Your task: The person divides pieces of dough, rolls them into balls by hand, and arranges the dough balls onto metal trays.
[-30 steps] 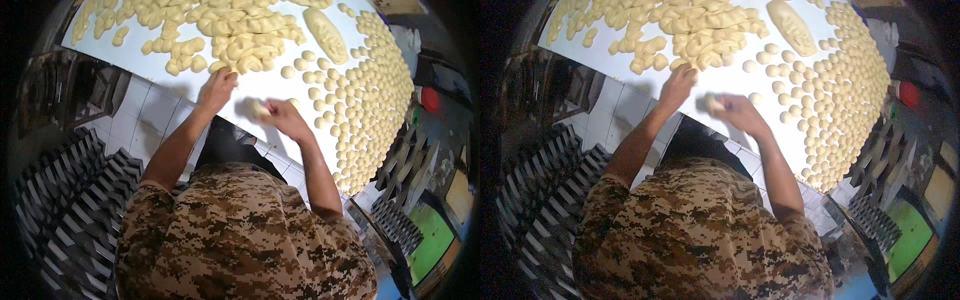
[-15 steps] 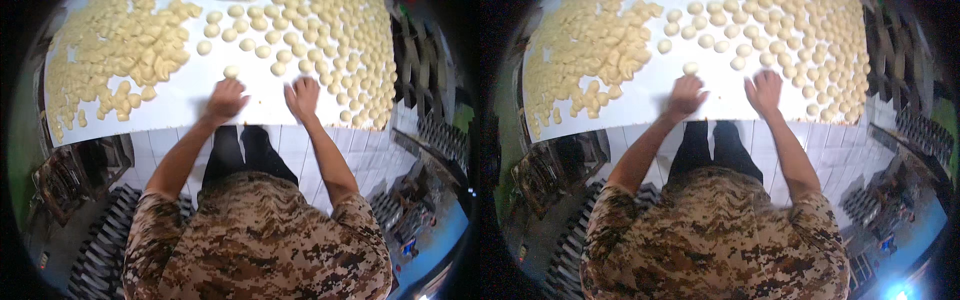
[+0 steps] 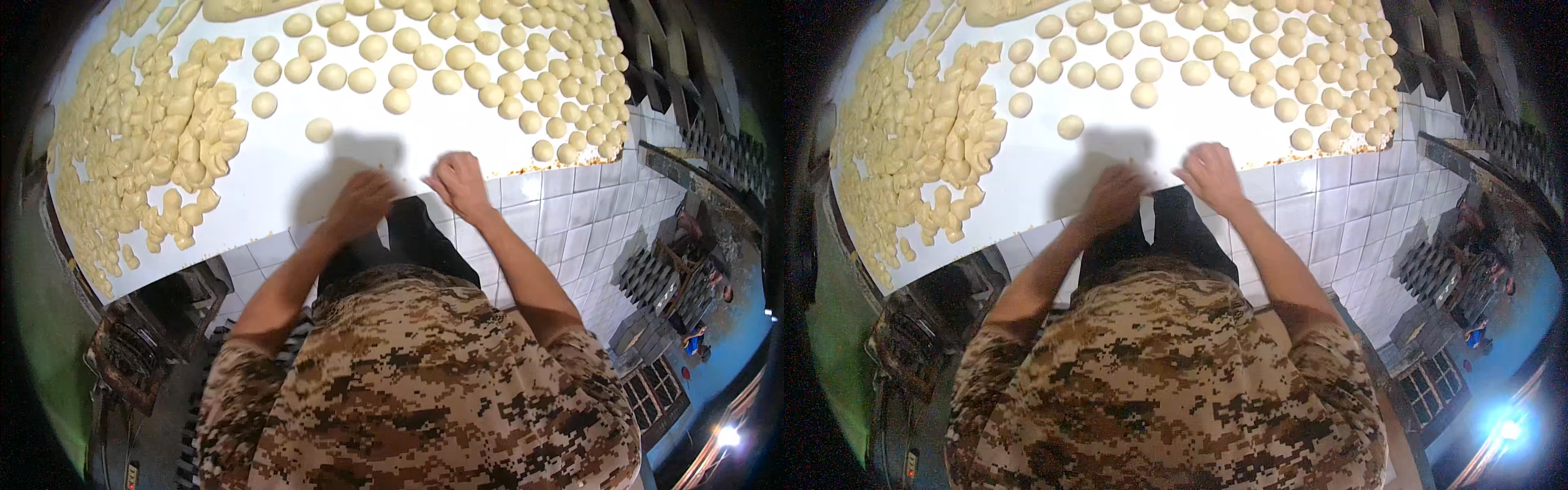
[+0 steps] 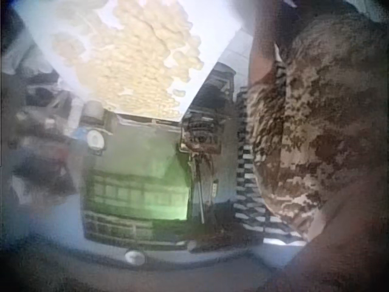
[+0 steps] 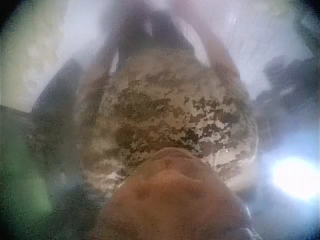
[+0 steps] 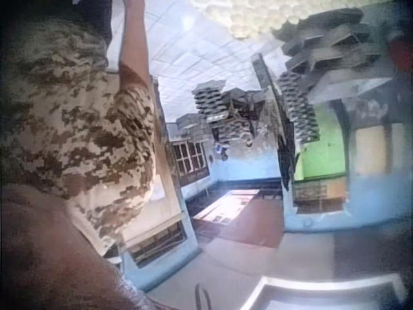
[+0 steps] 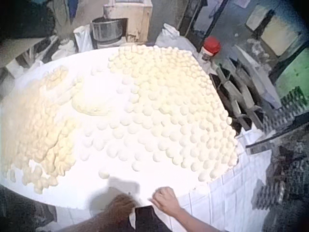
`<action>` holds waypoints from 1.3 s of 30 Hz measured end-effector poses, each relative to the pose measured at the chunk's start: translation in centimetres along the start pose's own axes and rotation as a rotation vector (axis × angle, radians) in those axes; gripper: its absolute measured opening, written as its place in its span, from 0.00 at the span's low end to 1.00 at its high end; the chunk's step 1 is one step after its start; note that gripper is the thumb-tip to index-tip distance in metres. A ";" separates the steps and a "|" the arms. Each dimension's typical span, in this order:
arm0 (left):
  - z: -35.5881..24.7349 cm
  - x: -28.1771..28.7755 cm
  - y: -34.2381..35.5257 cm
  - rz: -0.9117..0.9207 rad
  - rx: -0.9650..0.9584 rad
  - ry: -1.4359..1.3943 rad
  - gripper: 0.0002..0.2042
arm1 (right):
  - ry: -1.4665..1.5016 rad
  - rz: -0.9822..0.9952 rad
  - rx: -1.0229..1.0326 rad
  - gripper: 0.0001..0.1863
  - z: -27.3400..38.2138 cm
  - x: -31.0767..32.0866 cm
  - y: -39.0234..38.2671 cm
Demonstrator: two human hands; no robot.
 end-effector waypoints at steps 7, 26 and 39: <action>0.6 -1.8 6.0 -0.296 0.275 0.079 0.07 | -0.081 -0.204 -0.162 0.12 -0.4 -0.3 8.2; 2.6 3.0 3.4 -0.005 0.206 0.074 0.17 | 0.240 0.035 -0.304 0.10 -0.2 5.4 19.7; 20.0 22.2 10.9 -0.497 0.366 -0.145 0.16 | 0.642 0.537 -0.365 0.24 7.1 3.7 36.9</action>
Point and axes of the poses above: each hand's wrist, its own y-axis towards the middle knuckle, its own x-axis out of the back of the hand, z = x × y, the point moved 9 cm from there along y, towards the middle knuckle, and after that the axes turned 3 degrees about -z, right-handed, at the moved point
